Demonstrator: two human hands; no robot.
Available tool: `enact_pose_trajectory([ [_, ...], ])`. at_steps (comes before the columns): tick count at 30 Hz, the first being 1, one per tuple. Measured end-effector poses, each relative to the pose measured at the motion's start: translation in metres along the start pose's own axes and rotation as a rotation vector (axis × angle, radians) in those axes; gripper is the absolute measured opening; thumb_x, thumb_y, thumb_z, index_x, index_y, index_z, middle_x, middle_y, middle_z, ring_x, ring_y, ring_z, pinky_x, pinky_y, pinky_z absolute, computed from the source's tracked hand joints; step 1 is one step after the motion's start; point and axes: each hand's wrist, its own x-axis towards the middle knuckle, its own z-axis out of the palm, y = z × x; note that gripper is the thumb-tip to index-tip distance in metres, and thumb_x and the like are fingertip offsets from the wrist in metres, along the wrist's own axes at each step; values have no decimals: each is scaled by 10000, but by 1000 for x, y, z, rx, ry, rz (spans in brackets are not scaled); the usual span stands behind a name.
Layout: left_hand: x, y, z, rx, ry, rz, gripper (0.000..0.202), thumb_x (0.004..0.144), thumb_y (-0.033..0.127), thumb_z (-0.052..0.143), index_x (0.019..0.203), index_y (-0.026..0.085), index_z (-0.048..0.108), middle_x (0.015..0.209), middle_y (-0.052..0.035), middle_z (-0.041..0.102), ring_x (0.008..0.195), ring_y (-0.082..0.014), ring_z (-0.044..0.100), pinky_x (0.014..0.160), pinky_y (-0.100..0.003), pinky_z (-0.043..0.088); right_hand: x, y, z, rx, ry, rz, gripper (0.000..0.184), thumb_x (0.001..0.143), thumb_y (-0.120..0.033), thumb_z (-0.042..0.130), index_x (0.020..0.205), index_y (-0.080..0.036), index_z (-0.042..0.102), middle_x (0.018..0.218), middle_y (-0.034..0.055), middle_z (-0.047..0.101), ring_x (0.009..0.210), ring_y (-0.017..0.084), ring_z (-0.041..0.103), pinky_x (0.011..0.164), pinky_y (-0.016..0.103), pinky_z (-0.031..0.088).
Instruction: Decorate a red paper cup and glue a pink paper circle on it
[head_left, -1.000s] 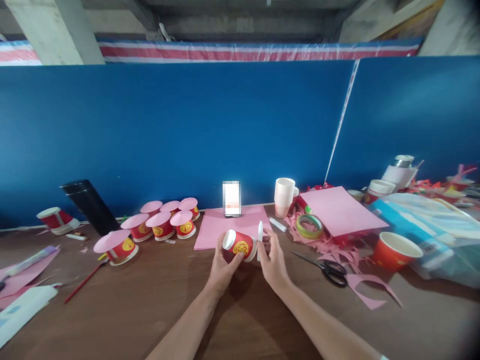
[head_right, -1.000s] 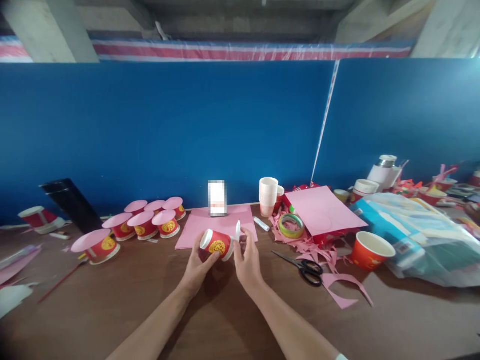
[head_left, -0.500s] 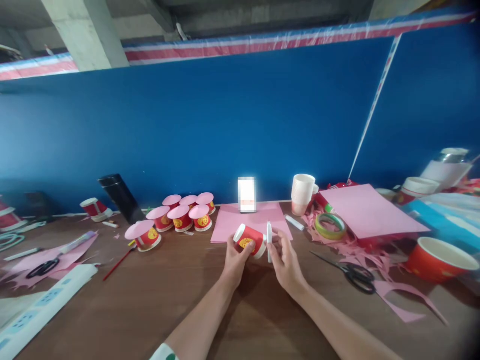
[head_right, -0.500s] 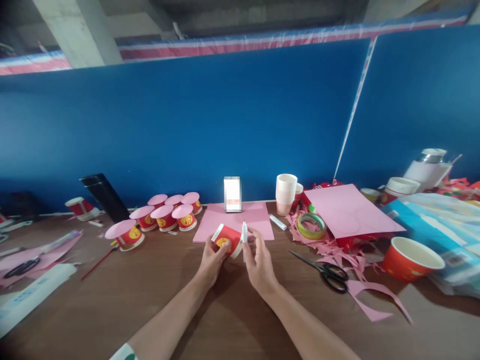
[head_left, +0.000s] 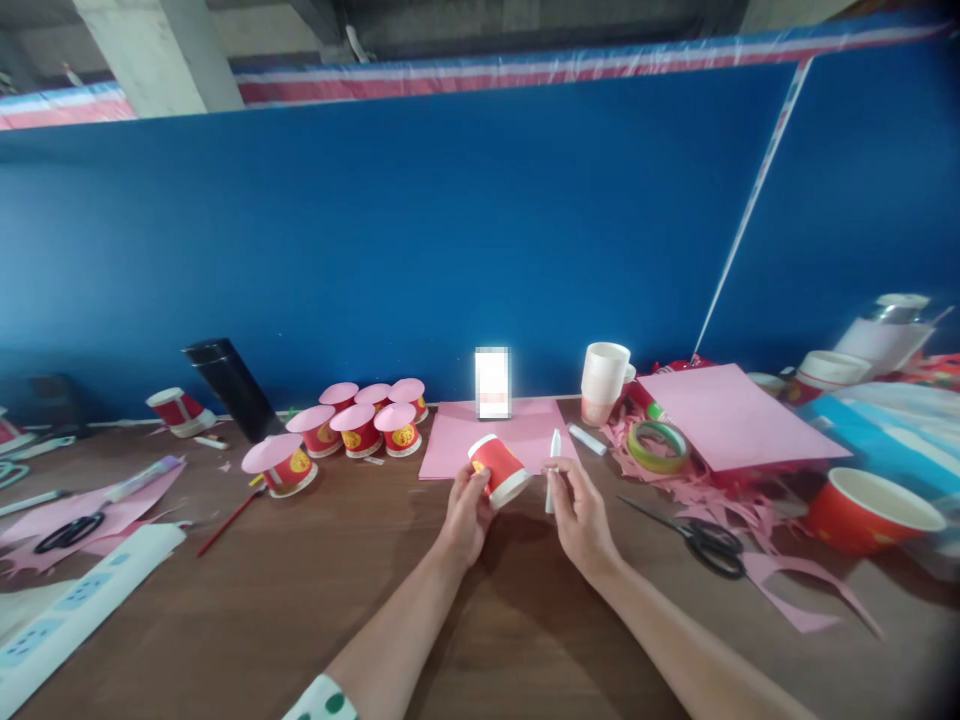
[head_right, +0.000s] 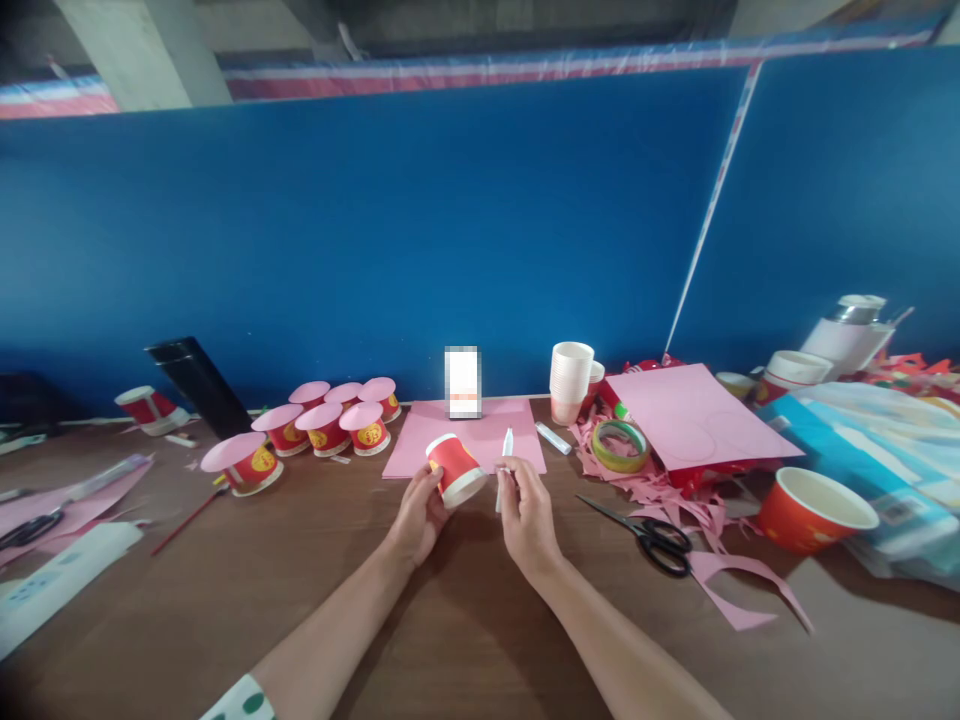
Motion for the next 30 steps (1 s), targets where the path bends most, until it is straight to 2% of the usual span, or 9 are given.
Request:
enact_pose_trajectory([
  [6,2,2,-3,-178,-9,-149,239,772,309,583,922,123,585,873,-76,669,818,-205,627,797,-368,480,-1,-4,-1,-43,-86,-107,194,911,-213,385,941,-186,574,809,43,551,733,153,535,700,273,444],
  [10,2,3,-1,-199,2,-193,214,787,291,555,886,108,604,808,-65,671,731,-169,622,713,-302,489,-2,-7,-1,-45,-135,-139,193,900,-205,413,984,-190,586,899,61,591,840,171,559,762,282,453],
  [13,2,4,1,-211,17,-200,169,786,273,554,826,117,608,764,-46,670,678,-140,611,655,-255,478,-4,-8,0,-45,-166,-147,215,900,-199,410,1022,-197,588,921,59,609,839,167,577,763,273,465],
  [18,0,3,0,-169,-2,-200,213,795,332,556,833,129,609,777,-44,671,680,-140,611,666,-255,473,-5,-9,1,-23,-191,-149,224,899,-185,412,1042,-204,583,936,56,613,841,159,585,762,264,470],
  [24,-2,2,-1,-112,-108,-156,238,801,338,564,914,133,606,849,-60,668,750,-170,619,700,-280,469,-4,-6,0,18,-208,-156,260,900,-154,379,1072,-210,566,1005,70,600,903,170,577,809,289,464],
  [30,-2,5,2,-151,-132,-199,316,820,382,519,971,116,599,887,-88,668,781,-192,623,747,-307,468,-7,0,0,61,-161,-62,268,854,-118,406,1067,-215,536,982,62,590,764,153,600,681,265,510],
])
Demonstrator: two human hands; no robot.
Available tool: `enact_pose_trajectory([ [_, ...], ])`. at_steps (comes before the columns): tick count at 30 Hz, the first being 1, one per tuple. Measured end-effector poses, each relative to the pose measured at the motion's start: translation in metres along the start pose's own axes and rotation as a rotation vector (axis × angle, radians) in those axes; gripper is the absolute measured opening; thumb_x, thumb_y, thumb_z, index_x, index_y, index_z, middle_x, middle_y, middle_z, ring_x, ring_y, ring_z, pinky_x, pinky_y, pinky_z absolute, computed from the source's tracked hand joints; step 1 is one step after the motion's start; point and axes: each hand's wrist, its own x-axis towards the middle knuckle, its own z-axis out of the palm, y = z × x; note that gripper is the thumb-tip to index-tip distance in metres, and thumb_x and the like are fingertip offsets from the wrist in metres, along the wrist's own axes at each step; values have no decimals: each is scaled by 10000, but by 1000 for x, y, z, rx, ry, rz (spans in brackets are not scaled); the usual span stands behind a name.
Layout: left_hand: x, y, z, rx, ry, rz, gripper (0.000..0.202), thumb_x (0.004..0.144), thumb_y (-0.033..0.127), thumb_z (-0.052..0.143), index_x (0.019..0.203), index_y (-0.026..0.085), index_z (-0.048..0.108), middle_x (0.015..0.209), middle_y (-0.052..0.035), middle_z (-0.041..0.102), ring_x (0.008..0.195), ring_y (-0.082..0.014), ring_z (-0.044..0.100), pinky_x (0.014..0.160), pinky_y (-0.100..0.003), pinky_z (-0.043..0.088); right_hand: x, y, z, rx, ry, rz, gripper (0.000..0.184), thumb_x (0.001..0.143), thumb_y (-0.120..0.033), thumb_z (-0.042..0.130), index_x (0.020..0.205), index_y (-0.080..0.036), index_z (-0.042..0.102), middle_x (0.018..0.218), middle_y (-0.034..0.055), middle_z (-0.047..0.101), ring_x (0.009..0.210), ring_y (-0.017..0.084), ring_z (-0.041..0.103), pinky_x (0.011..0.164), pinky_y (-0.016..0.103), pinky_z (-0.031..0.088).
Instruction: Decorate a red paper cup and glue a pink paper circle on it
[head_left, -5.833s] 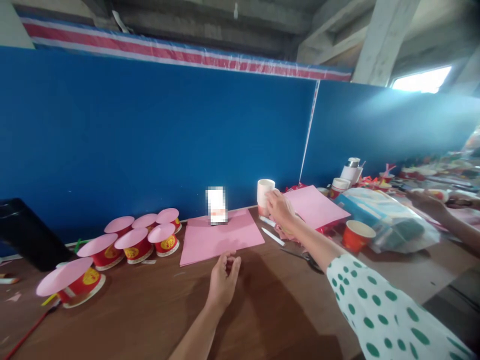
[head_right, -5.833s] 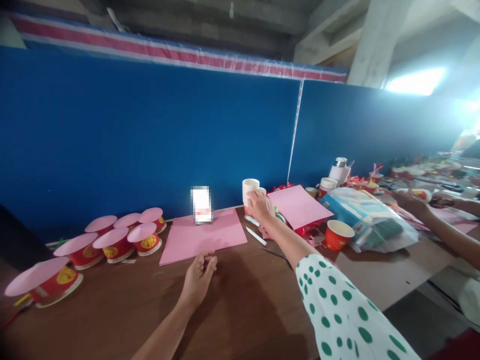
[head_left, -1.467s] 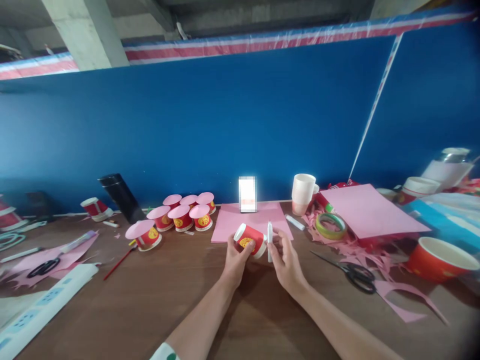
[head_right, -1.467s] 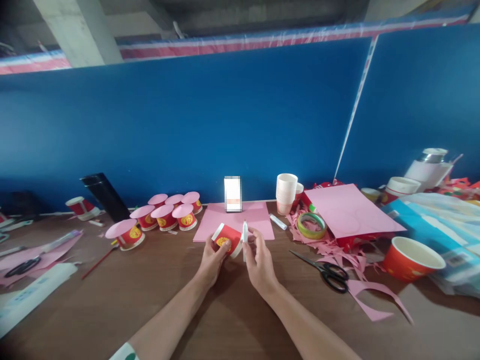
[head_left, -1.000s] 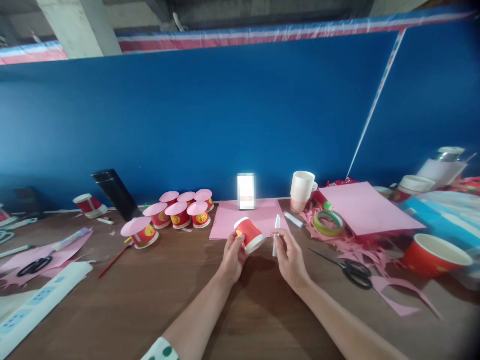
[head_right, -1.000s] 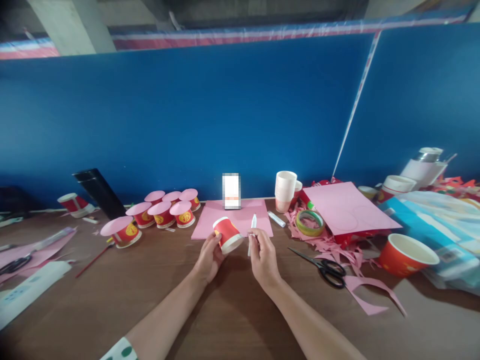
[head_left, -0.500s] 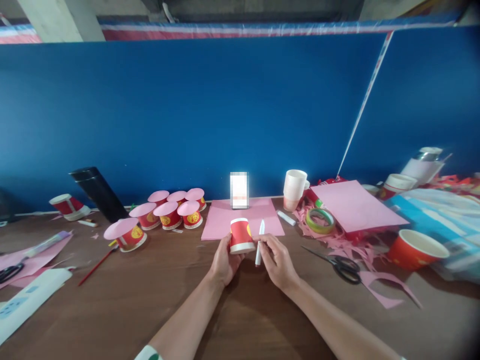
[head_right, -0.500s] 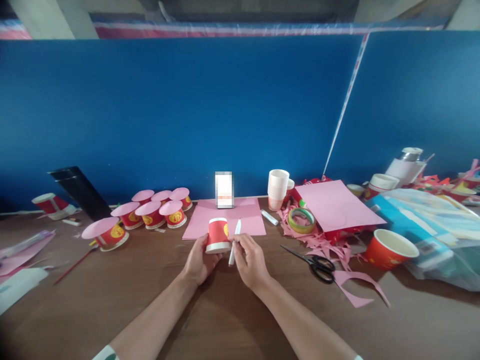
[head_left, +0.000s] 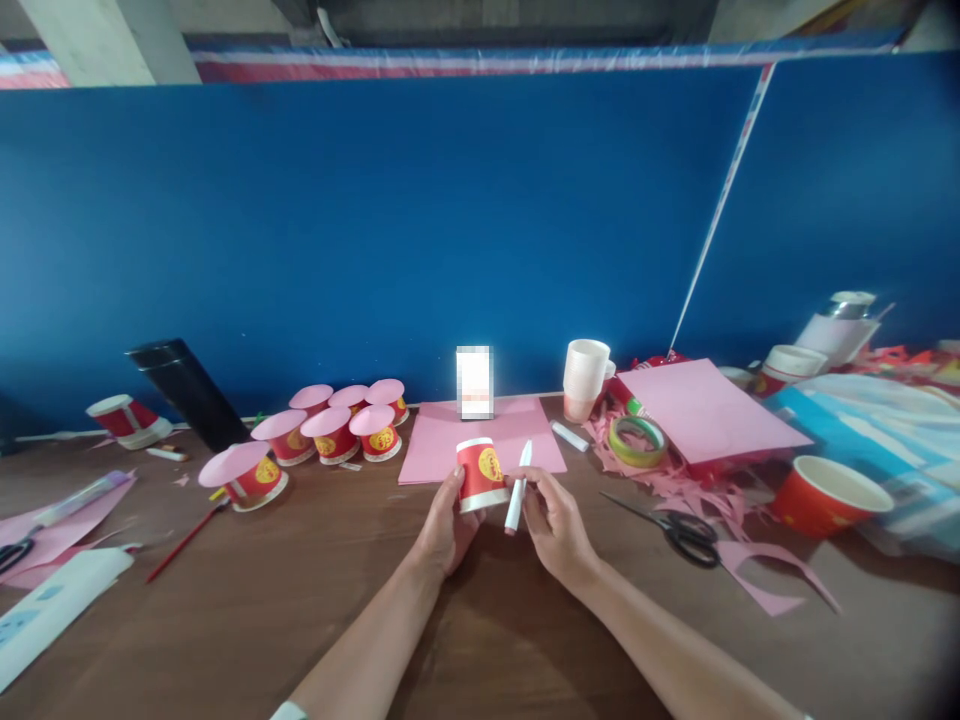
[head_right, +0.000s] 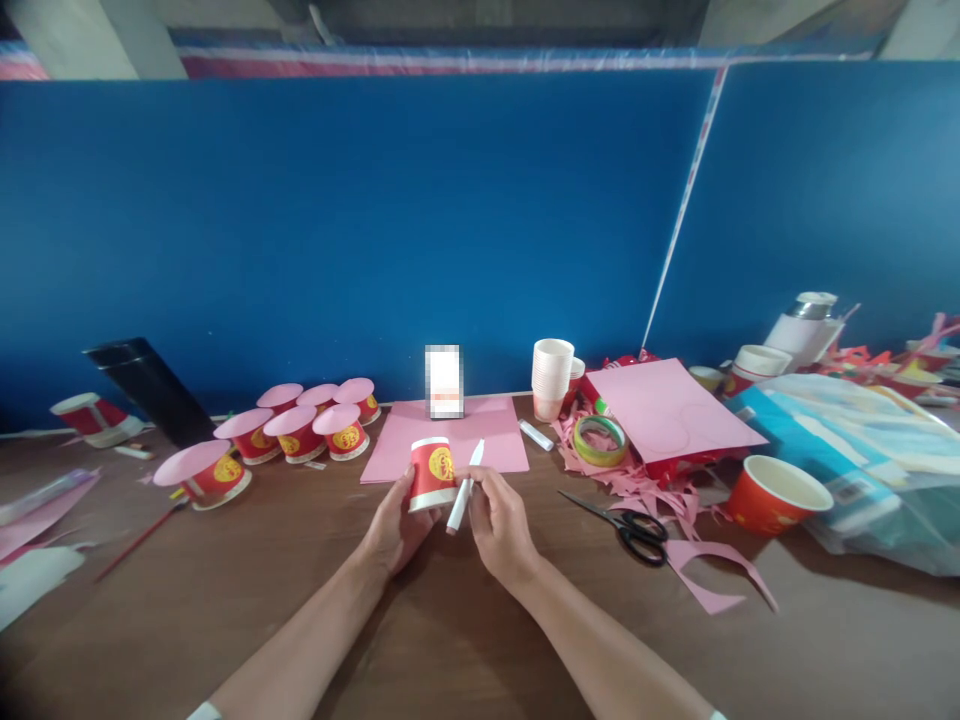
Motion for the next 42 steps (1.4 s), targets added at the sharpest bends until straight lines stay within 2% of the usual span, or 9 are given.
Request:
enact_pose_trajectory([
  [4,0,2,-1,-27,49,-19,335,830,378,486,991,106,596,909,-105,670,840,-213,625,785,-333,472,0,-1,2,46,59,60,208,804,-105,467,974,-214,518,938,42,578,696,128,588,587,220,513],
  [8,-1,5,-2,-15,19,-39,412,837,402,439,1028,68,586,945,-148,665,871,-248,627,780,-368,480,1,-8,1,68,81,52,179,790,-109,457,932,-212,487,838,13,566,577,96,548,506,191,485],
  [14,-5,8,0,-46,-18,-85,477,814,477,471,1052,77,577,916,-140,668,817,-236,636,773,-374,488,3,-14,0,-69,97,-26,123,817,-151,455,926,-204,478,780,10,551,566,101,520,544,206,461],
  [19,-5,10,2,-111,37,-96,406,789,468,537,1001,125,584,850,-90,671,780,-208,638,800,-379,486,1,-11,1,-133,102,-38,99,829,-193,485,927,-203,479,782,16,565,592,116,537,573,219,457],
  [25,-3,10,1,-103,-43,-133,443,804,470,508,1044,105,582,956,-125,658,871,-239,625,834,-400,471,2,-15,-1,-159,106,-77,114,840,-185,478,953,-202,487,847,43,597,745,151,596,677,240,474],
  [30,-4,10,0,-87,-28,-121,412,807,445,496,1022,108,597,884,-112,666,861,-246,623,831,-424,465,3,-17,-1,-218,108,-112,129,845,-170,450,964,-203,486,871,53,594,774,158,598,698,255,478],
  [36,-5,12,3,-72,-56,-153,457,804,476,465,1012,96,613,895,-124,668,833,-238,623,792,-393,474,2,-16,0,-262,101,-139,138,832,-185,482,967,-211,487,863,55,603,781,177,612,715,283,493],
  [39,-3,8,3,-37,0,-88,430,795,481,497,966,108,625,876,-111,674,838,-233,624,798,-375,471,1,-17,-2,-231,58,-170,172,852,-164,441,1008,-211,495,918,68,614,837,179,615,752,288,495],
  [42,-1,1,3,45,83,103,343,786,426,562,935,124,625,911,-88,674,864,-204,619,832,-331,452,0,-19,-2,-234,20,-222,243,865,-142,408,1077,-212,504,988,84,626,900,186,613,790,301,497],
])
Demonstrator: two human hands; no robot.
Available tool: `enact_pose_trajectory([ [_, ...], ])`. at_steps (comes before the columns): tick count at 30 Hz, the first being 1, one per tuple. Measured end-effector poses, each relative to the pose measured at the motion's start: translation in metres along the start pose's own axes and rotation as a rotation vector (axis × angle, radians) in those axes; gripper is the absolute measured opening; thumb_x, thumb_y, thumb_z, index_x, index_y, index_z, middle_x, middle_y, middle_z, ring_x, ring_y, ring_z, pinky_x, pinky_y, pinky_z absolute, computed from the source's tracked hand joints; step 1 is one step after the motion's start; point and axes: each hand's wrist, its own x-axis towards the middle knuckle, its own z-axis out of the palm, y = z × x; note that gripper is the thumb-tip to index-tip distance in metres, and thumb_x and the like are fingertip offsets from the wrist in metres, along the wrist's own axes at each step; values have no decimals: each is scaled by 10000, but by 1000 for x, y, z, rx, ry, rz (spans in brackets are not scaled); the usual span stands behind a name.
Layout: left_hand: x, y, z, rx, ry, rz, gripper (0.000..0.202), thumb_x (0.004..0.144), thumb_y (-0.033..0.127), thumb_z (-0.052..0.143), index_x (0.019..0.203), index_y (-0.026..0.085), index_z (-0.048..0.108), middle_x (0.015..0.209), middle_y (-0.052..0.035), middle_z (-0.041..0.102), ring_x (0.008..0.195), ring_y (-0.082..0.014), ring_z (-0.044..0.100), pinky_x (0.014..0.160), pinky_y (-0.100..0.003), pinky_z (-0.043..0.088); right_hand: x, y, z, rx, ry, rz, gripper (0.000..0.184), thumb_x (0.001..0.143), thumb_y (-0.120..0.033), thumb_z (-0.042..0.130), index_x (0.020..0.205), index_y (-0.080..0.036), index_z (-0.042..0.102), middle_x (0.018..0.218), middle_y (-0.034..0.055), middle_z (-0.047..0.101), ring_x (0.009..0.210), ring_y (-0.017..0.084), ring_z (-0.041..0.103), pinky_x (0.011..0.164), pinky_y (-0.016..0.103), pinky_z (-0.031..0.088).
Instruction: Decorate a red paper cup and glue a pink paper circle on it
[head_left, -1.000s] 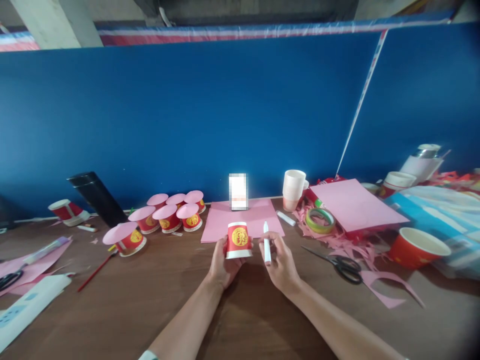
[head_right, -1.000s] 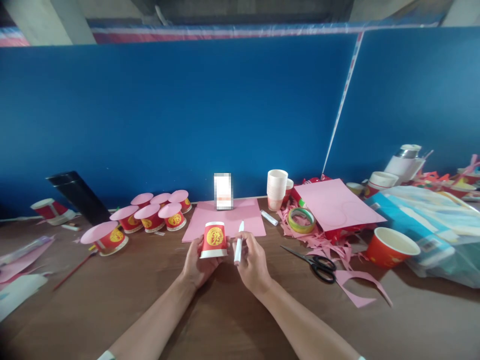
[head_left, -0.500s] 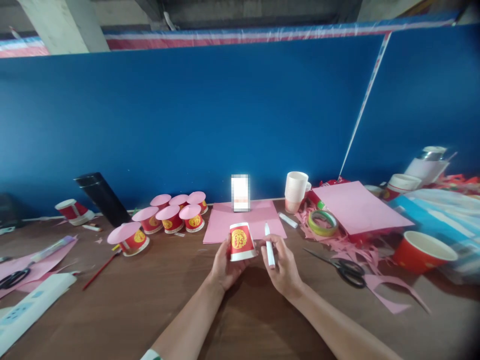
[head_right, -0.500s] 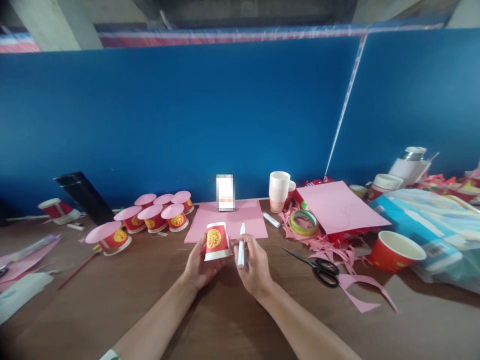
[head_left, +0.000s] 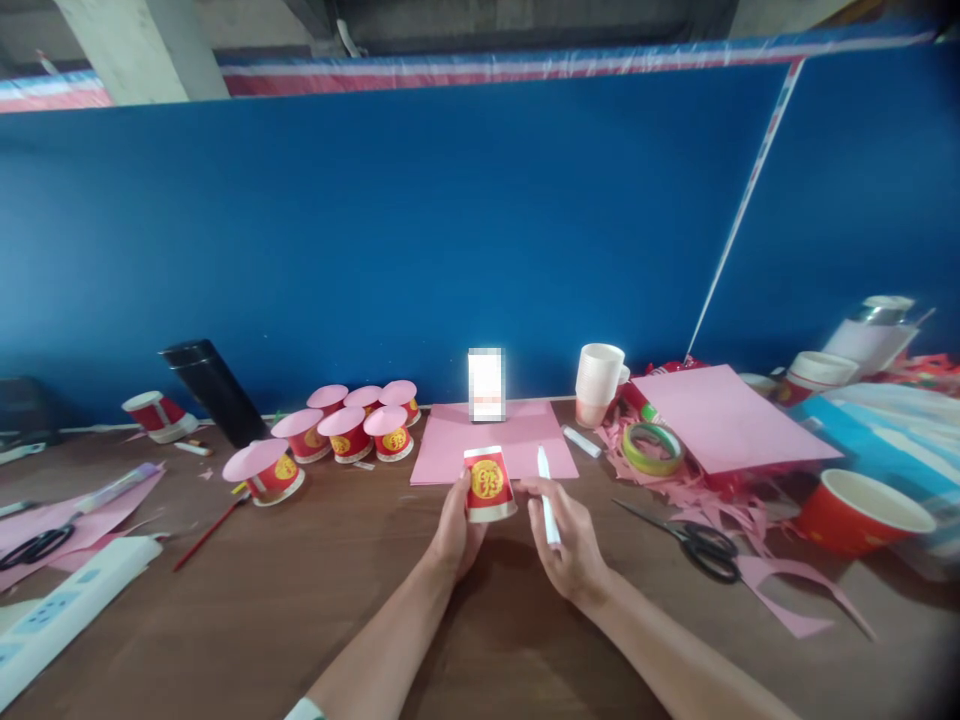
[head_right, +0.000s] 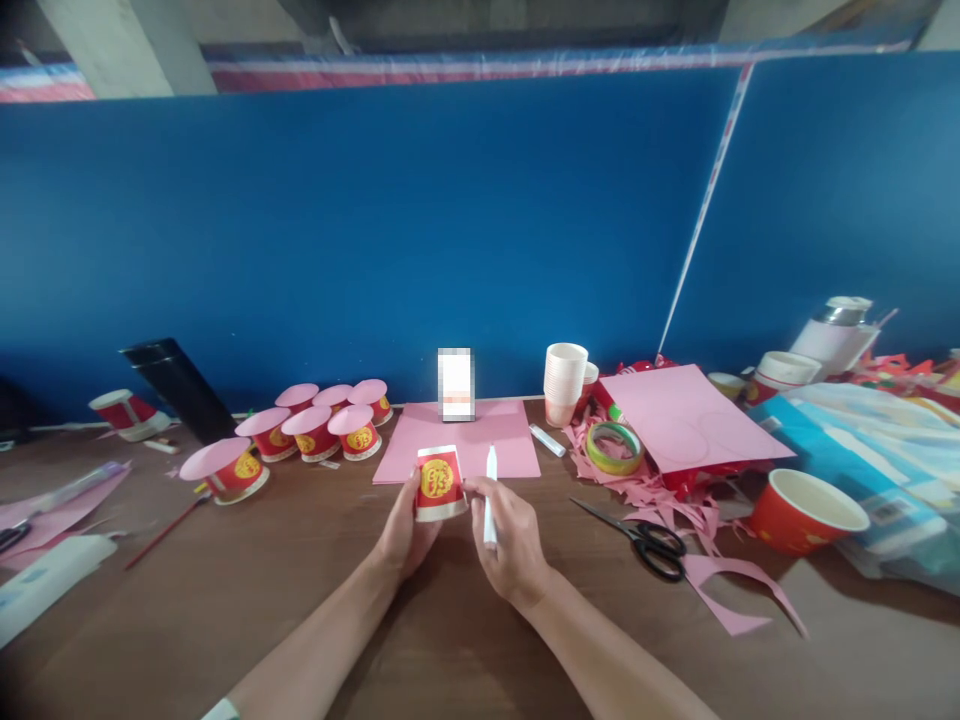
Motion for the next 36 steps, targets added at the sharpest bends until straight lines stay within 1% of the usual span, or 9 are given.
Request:
enact_pose_trajectory([
  [2,1,-4,0,63,14,102,307,778,386,593,953,134,615,930,-77,671,877,-193,617,848,-319,440,-1,0,1,-25,-26,-44,297,864,-132,409,1134,-217,497,1018,86,632,930,191,609,812,317,494],
  [4,1,-7,-1,117,-1,147,308,783,366,592,998,145,600,944,-72,669,889,-192,615,857,-322,433,-1,1,3,-45,-67,-64,335,860,-127,412,1172,-227,486,1037,82,633,945,194,604,826,328,490],
  [7,1,-8,-1,149,-50,165,353,819,393,532,1066,145,581,1011,-89,655,968,-209,592,892,-332,415,0,5,4,-87,-98,-33,353,852,-132,429,1187,-233,478,1074,78,624,975,201,594,846,341,482],
  [11,2,-8,-2,129,-116,160,370,847,369,491,1148,163,552,1151,-94,603,1092,-219,529,939,-331,384,2,13,4,-175,-66,61,351,843,-151,445,1187,-215,470,1057,83,629,954,208,604,810,330,493],
  [16,4,-8,-5,131,0,111,470,748,260,641,1202,230,522,1157,-55,609,1035,-192,570,898,-294,413,2,20,6,-214,-16,118,308,840,-162,449,1145,-201,480,1045,81,635,892,193,626,763,301,502],
  [21,3,-7,-5,209,9,158,466,727,242,660,1175,237,530,1152,-65,607,980,-178,588,820,-263,451,1,22,7,-189,-24,150,286,851,-163,431,1131,-207,475,1020,80,640,896,204,622,743,301,495],
  [25,2,-7,-3,250,14,172,396,740,263,646,1123,222,554,1148,-66,599,1009,-185,572,853,-280,441,2,20,6,-177,-35,183,262,857,-185,430,1115,-204,472,1009,79,641,896,211,623,741,306,492],
  [30,2,-5,-2,188,-3,176,345,756,270,633,1088,247,544,1131,-44,591,1003,-172,574,866,-290,436,3,18,5,-106,-30,177,252,864,-173,413,1107,-212,467,1032,75,626,933,194,610,793,299,479],
  [36,4,-6,-4,203,45,175,297,750,273,641,1034,215,575,1050,-37,614,953,-157,583,846,-277,437,3,17,5,-76,-32,197,265,866,-158,392,1115,-209,466,1034,70,624,944,183,611,795,283,481],
])
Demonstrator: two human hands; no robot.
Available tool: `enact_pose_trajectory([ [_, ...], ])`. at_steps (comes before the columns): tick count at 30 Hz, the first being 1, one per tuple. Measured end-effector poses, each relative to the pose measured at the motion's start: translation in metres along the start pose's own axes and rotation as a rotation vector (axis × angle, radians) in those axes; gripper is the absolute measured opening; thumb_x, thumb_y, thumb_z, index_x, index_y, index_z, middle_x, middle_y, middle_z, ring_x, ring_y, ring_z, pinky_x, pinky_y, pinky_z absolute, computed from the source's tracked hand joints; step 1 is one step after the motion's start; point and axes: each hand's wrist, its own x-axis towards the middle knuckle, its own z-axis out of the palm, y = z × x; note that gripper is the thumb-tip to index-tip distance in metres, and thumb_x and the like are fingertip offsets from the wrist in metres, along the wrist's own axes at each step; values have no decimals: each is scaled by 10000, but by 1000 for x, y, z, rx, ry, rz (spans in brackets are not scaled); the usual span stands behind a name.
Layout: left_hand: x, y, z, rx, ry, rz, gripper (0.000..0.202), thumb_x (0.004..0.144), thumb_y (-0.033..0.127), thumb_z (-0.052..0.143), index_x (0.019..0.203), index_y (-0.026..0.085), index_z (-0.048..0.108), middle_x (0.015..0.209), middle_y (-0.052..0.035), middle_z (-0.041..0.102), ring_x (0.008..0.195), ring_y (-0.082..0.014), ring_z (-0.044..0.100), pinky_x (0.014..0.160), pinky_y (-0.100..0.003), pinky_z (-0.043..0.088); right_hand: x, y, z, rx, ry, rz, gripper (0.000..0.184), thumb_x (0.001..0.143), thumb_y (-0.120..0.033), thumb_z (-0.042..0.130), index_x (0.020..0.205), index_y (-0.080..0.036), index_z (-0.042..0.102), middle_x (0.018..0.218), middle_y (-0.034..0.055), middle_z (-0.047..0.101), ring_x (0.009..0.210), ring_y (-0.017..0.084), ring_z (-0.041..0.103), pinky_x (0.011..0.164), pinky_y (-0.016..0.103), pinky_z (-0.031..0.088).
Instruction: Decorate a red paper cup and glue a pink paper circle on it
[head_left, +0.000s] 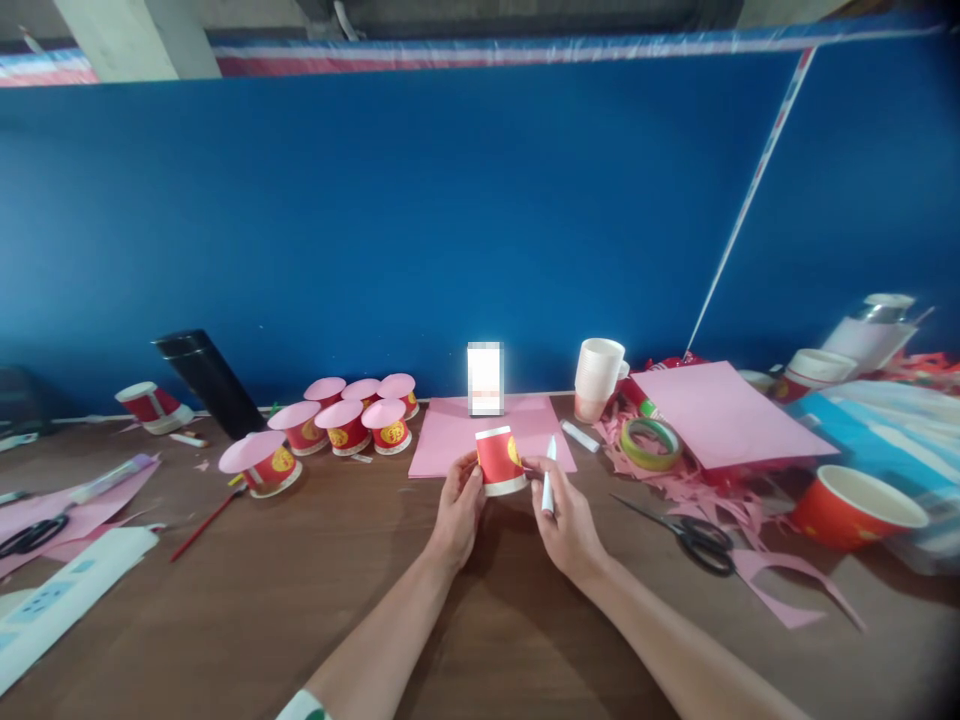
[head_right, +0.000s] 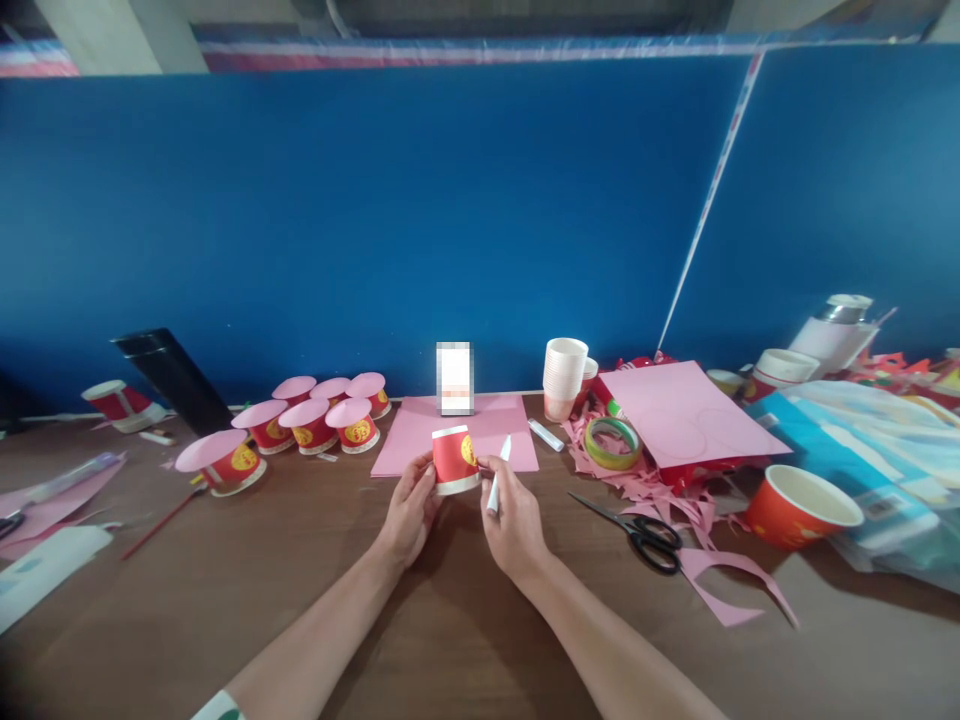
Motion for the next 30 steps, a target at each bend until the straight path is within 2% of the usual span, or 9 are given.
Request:
enact_pose_trajectory([
  [4,1,-1,-1,2,9,-18,356,725,288,666,1063,201,596,1094,-52,624,943,-169,592,856,-286,430,0,0,0,-10,-8,27,259,868,-168,394,1112,-208,471,1040,68,623,928,182,614,788,279,482],
  [9,3,-5,-3,23,2,-43,310,726,310,658,995,158,634,960,-53,678,899,-175,605,842,-284,424,0,-1,-1,25,-14,52,272,873,-172,402,1131,-210,477,1049,68,622,918,183,616,788,284,489],
  [14,1,-3,0,-109,-107,-59,335,800,396,545,998,139,626,1035,-87,657,1005,-228,580,900,-347,409,-2,-7,-2,193,-32,-45,281,889,-157,391,1151,-214,476,1083,82,601,966,181,605,816,285,494],
  [17,-2,2,1,-121,-136,-101,375,808,406,538,1038,118,603,1035,-118,655,981,-238,597,909,-369,409,-4,-10,-2,250,-17,-89,268,895,-166,393,1146,-208,477,1078,97,590,959,187,603,777,286,512],
  [21,-2,7,-1,-184,-99,-223,394,822,426,502,1023,100,591,959,-131,672,880,-230,629,869,-386,444,-4,-9,-2,213,56,-85,249,901,-161,382,1129,-196,475,1057,99,589,920,177,606,771,293,508],
  [24,-1,9,-1,-254,-74,-254,406,824,447,473,1005,103,591,927,-123,677,874,-237,631,863,-400,455,-3,-8,-3,157,74,-84,235,896,-149,384,1100,-190,494,1048,95,595,940,180,597,809,306,488],
  [30,-1,9,-1,-317,-48,-253,310,818,394,498,946,134,608,842,-71,681,786,-195,631,834,-390,473,-6,-9,-3,79,-24,-238,307,869,-117,415,1150,-208,497,1035,85,624,950,181,599,821,306,486],
])
